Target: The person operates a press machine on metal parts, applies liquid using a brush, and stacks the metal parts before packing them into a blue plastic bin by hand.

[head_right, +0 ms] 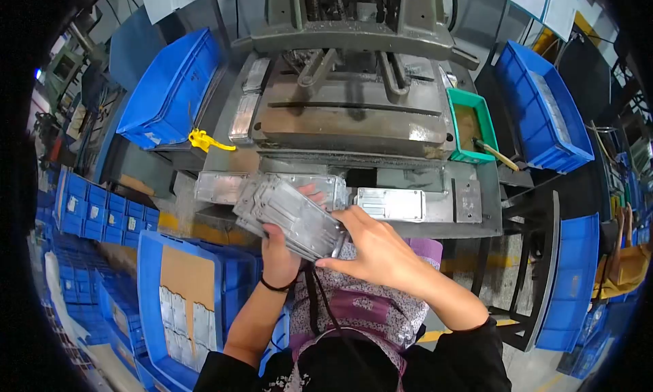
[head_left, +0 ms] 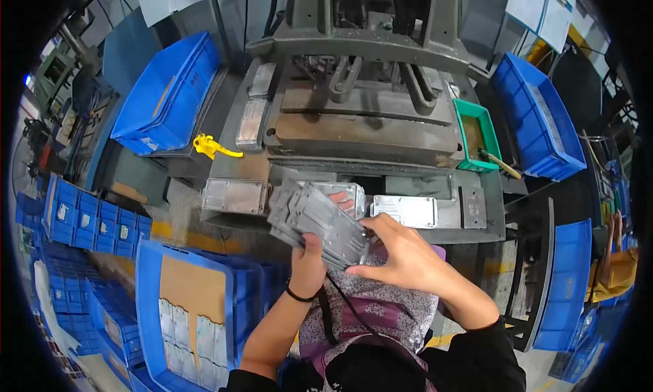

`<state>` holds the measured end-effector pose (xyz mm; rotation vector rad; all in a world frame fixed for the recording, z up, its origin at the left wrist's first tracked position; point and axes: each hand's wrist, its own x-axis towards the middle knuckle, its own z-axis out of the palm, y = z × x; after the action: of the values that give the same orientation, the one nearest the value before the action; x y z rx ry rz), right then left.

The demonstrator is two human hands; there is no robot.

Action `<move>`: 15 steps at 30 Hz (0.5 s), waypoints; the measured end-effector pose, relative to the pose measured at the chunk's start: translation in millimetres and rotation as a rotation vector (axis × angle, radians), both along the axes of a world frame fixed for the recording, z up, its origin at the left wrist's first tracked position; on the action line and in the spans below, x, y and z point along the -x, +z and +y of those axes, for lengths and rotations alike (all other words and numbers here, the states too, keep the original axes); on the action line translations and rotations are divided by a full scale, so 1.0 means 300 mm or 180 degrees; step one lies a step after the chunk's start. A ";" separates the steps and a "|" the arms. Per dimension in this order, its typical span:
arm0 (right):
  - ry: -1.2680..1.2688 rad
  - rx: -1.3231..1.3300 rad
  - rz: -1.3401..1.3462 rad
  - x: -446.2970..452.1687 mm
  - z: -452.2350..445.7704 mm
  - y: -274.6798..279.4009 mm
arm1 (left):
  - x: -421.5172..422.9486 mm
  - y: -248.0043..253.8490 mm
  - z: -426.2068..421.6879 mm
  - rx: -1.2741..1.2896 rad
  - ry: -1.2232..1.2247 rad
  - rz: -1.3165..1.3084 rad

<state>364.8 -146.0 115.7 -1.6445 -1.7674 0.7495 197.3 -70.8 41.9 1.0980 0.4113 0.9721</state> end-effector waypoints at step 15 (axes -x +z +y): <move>-0.1489 -0.0323 -0.1368 -0.728 0.187 0.037 | 0.652 -0.105 0.228 -0.1272 0.3003 0.1201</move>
<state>583.1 -90.0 126.6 -2.1499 -1.5523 0.0945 1.6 -2.3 10.5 1.4867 1.1418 1.7241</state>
